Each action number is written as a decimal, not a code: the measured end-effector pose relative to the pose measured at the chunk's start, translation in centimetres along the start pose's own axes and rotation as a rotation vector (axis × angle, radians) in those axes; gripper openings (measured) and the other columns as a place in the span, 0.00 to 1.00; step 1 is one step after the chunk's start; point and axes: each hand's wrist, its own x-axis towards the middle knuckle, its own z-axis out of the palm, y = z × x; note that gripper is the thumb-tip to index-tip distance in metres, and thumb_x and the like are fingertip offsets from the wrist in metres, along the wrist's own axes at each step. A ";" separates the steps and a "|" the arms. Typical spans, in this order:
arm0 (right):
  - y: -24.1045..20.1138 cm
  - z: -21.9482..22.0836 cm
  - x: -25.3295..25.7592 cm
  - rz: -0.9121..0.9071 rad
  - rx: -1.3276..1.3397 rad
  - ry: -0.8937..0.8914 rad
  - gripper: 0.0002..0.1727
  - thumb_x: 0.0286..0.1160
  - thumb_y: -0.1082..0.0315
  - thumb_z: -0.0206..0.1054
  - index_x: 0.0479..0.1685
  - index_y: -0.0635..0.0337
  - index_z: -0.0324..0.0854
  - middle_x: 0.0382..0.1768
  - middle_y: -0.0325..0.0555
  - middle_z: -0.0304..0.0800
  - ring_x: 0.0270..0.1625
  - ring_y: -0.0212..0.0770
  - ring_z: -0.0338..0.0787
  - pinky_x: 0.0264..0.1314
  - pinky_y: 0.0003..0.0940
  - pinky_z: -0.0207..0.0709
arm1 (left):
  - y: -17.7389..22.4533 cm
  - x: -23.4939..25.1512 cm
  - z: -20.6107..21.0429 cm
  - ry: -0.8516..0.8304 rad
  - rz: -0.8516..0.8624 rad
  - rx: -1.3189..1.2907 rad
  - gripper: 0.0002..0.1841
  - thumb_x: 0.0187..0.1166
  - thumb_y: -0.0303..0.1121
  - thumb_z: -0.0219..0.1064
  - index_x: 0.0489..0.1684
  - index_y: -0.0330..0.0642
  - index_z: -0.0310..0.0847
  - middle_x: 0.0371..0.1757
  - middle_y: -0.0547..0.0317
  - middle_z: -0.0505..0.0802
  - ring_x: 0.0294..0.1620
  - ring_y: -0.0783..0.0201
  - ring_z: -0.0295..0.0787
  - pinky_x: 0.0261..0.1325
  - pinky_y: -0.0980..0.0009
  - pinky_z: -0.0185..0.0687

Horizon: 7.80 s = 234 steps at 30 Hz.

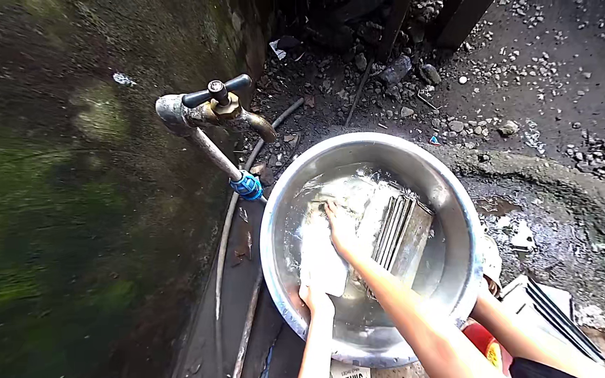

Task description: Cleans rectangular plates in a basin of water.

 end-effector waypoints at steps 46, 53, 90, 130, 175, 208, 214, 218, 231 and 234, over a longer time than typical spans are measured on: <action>-1.8 3.2 -10.9 -0.147 0.200 -0.065 0.30 0.77 0.85 0.53 0.81 0.64 0.75 0.84 0.54 0.73 0.89 0.56 0.67 0.90 0.56 0.59 | 4.4 3.7 0.2 -0.419 0.133 1.267 0.23 0.94 0.35 0.48 0.79 0.26 0.68 0.70 0.28 0.83 0.76 0.36 0.78 0.81 0.44 0.66; -1.2 0.7 -2.3 0.197 0.047 0.162 0.31 0.85 0.77 0.44 0.91 0.65 0.58 0.91 0.58 0.57 0.95 0.54 0.53 0.96 0.48 0.45 | 3.9 2.2 0.0 -0.419 0.279 1.324 0.21 0.94 0.34 0.47 0.80 0.37 0.70 0.60 0.32 0.90 0.63 0.34 0.88 0.68 0.39 0.77; -5.1 1.6 -14.2 0.187 0.417 0.147 0.30 0.84 0.77 0.50 0.86 0.77 0.59 0.88 0.73 0.56 0.92 0.66 0.56 0.94 0.50 0.49 | 9.2 0.9 0.8 -0.331 0.289 1.610 0.20 0.93 0.29 0.44 0.77 0.42 0.74 0.55 0.36 0.92 0.62 0.36 0.89 0.63 0.41 0.81; -2.0 -2.7 -8.4 -0.210 0.254 -0.203 0.25 0.88 0.74 0.51 0.82 0.68 0.71 0.85 0.60 0.70 0.90 0.55 0.66 0.94 0.44 0.53 | 9.8 0.7 0.2 -0.532 0.296 1.550 0.25 0.95 0.42 0.45 0.88 0.51 0.67 0.70 0.39 0.88 0.72 0.38 0.84 0.75 0.38 0.72; -2.8 -1.6 -4.7 0.323 0.107 -0.065 0.22 0.88 0.72 0.52 0.78 0.63 0.74 0.75 0.65 0.77 0.76 0.65 0.79 0.78 0.54 0.72 | 8.9 -7.4 -6.9 -0.227 -0.037 -0.212 0.32 0.94 0.49 0.24 0.94 0.43 0.36 0.91 0.51 0.59 0.87 0.66 0.60 0.85 0.66 0.57; -0.4 1.8 -3.6 0.048 0.448 0.428 0.13 0.73 0.79 0.65 0.50 0.70 0.92 0.54 0.62 0.94 0.64 0.59 0.91 0.76 0.50 0.77 | 11.7 -4.0 -2.8 -0.020 0.613 1.286 0.56 0.67 0.33 0.79 0.96 0.39 0.40 0.84 0.26 0.68 0.74 0.26 0.76 0.65 0.34 0.77; 0.9 2.2 -5.5 -0.005 0.447 0.448 0.11 0.72 0.80 0.65 0.46 0.69 0.93 0.51 0.61 0.95 0.60 0.59 0.93 0.72 0.49 0.80 | 9.7 -1.6 0.3 -0.425 0.559 1.676 0.43 0.77 0.42 0.72 0.91 0.33 0.55 0.89 0.34 0.65 0.91 0.39 0.57 0.88 0.41 0.50; 0.9 1.8 -5.8 -0.003 0.432 0.460 0.11 0.71 0.80 0.66 0.46 0.68 0.94 0.51 0.59 0.96 0.61 0.59 0.92 0.73 0.49 0.78 | 7.3 2.1 3.6 -0.329 0.447 1.830 0.27 0.94 0.48 0.46 0.83 0.42 0.71 0.60 0.37 0.91 0.64 0.40 0.89 0.67 0.44 0.78; 1.0 3.4 -5.9 -0.058 0.413 0.525 0.12 0.66 0.84 0.65 0.36 0.65 0.95 0.42 0.53 0.98 0.53 0.54 0.94 0.67 0.47 0.82 | 6.0 2.6 2.5 -0.258 0.545 1.754 0.25 0.93 0.49 0.46 0.66 0.46 0.86 0.52 0.42 0.95 0.56 0.44 0.93 0.60 0.45 0.81; 1.4 2.8 -7.1 -0.071 0.396 0.529 0.13 0.65 0.85 0.64 0.35 0.65 0.94 0.42 0.52 0.98 0.52 0.53 0.94 0.65 0.45 0.82 | 6.7 1.6 2.6 -0.288 0.526 1.774 0.24 0.94 0.47 0.45 0.67 0.46 0.85 0.51 0.41 0.95 0.56 0.43 0.93 0.58 0.45 0.81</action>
